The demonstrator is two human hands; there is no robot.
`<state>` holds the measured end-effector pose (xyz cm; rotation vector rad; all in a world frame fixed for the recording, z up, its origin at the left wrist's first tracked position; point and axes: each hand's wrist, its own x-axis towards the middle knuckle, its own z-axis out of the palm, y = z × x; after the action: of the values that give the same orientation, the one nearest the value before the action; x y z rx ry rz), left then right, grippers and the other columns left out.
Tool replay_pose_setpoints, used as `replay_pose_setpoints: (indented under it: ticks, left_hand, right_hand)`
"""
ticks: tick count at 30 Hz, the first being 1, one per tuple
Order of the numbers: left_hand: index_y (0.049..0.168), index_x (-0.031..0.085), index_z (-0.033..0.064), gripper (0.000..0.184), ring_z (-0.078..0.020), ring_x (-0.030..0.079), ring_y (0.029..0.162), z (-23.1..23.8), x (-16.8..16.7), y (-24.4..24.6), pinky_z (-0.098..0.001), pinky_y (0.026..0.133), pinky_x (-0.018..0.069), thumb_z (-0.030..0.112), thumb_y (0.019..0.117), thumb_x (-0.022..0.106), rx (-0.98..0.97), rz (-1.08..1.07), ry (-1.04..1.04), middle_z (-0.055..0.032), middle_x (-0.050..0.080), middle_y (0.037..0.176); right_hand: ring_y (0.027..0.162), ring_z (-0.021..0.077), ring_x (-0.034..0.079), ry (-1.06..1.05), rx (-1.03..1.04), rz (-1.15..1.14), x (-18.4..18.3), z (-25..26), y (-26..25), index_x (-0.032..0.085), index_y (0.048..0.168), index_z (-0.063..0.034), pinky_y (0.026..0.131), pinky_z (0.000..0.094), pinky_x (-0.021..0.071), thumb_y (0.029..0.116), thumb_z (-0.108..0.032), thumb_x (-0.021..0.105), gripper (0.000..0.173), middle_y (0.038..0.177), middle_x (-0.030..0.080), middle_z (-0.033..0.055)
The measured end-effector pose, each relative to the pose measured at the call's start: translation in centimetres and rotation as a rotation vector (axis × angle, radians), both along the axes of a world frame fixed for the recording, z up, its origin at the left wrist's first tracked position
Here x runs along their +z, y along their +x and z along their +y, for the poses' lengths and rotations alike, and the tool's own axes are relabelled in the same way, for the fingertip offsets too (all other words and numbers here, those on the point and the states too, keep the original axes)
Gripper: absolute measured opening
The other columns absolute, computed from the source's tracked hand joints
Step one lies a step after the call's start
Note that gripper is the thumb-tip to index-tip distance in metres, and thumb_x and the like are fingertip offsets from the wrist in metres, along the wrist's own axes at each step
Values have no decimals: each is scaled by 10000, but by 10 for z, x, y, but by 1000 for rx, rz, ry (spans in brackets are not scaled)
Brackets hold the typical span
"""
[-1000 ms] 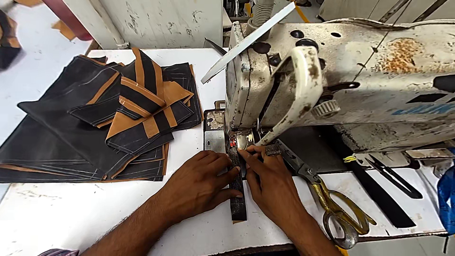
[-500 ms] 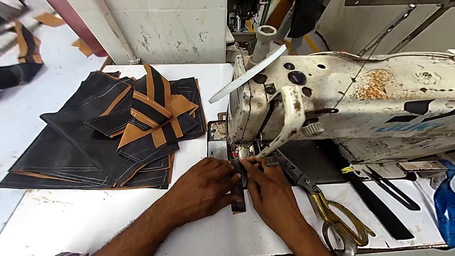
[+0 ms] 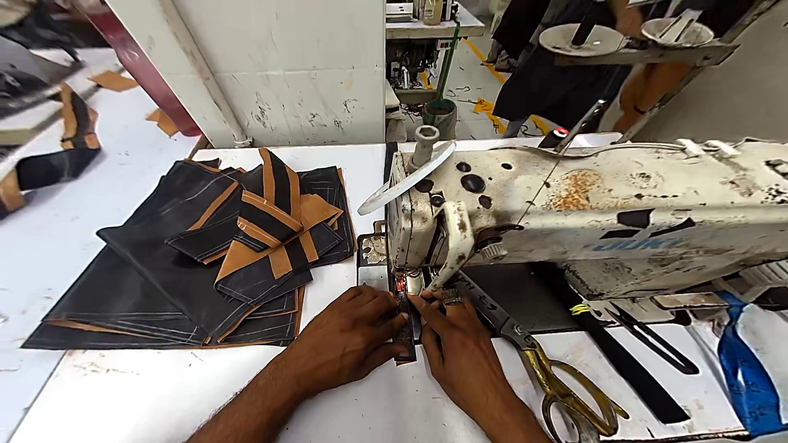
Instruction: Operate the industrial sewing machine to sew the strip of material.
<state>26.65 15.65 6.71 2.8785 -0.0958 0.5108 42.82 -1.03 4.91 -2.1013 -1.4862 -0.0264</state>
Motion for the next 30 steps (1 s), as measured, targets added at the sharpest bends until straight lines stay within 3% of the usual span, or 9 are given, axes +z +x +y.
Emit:
replay_pose_setpoints:
  ticks: [2, 4, 8, 11, 14, 19, 30]
  left_hand:
    - [1246, 731, 172, 411, -188, 609, 1234, -2, 0, -4, -363, 1076, 472, 461, 1062, 503, -95, -17, -6, -50, 699, 1201]
    - [1193, 748, 153, 360, -182, 629, 1199, -4, 1, -8, -347, 1046, 493, 401, 1069, 518, -154, -21, -56, -44, 712, 1158]
    - [1087, 786, 144, 267, -121, 667, 1092, -3, 2, -8, -306, 962, 540, 304, 1050, 576, -72, -86, -207, -7, 734, 1088]
    - [1103, 789, 158, 233, -103, 658, 1098, -1, 1, -7, -289, 961, 544, 283, 1028, 608, 1, -116, -189, 9, 721, 1097]
    - [1175, 770, 157, 272, -136, 628, 1201, -5, -1, -7, -319, 1053, 511, 312, 1046, 588, -67, -56, -159, -10, 711, 1173]
    - [1151, 780, 169, 286, -148, 622, 1215, -6, 1, -6, -320, 1054, 506, 322, 1058, 557, -98, -10, -107, -6, 715, 1158]
    - [1156, 783, 160, 269, -140, 610, 1239, 5, 1, 3, -310, 1081, 492, 297, 1034, 586, -17, -13, -150, -18, 701, 1202]
  right_hand:
    - [1083, 187, 653, 70, -20, 33, 0, -3, 0, 775, 1201, -186, 897, 341, 564, 967, -194, 488, 371, 1265, 670, 58]
    - [970, 114, 674, 183, -57, 77, 1, -8, 0, 793, 1118, -156, 805, 264, 582, 950, -166, 510, 329, 1179, 696, 37]
    - [929, 29, 657, 263, -61, 109, 3, -12, 2, 804, 1074, -185, 754, 194, 565, 924, -126, 526, 322, 1074, 701, -21]
    - [976, 42, 663, 257, -10, 106, 1, -12, 2, 807, 1030, -194, 794, 208, 569, 931, -127, 529, 303, 1073, 710, -39]
    - [1037, 82, 660, 207, 83, 80, -2, -11, 3, 809, 1017, -209, 852, 256, 572, 943, -143, 535, 292, 1101, 718, -54]
    - [1036, 109, 651, 174, 104, 40, -2, -9, 2, 808, 996, -218, 858, 287, 558, 941, -140, 538, 286, 1093, 721, -72]
    - [1019, 175, 622, 76, 32, -16, -2, -5, 0, 778, 1184, -253, 809, 334, 541, 930, -164, 512, 378, 1160, 673, -2]
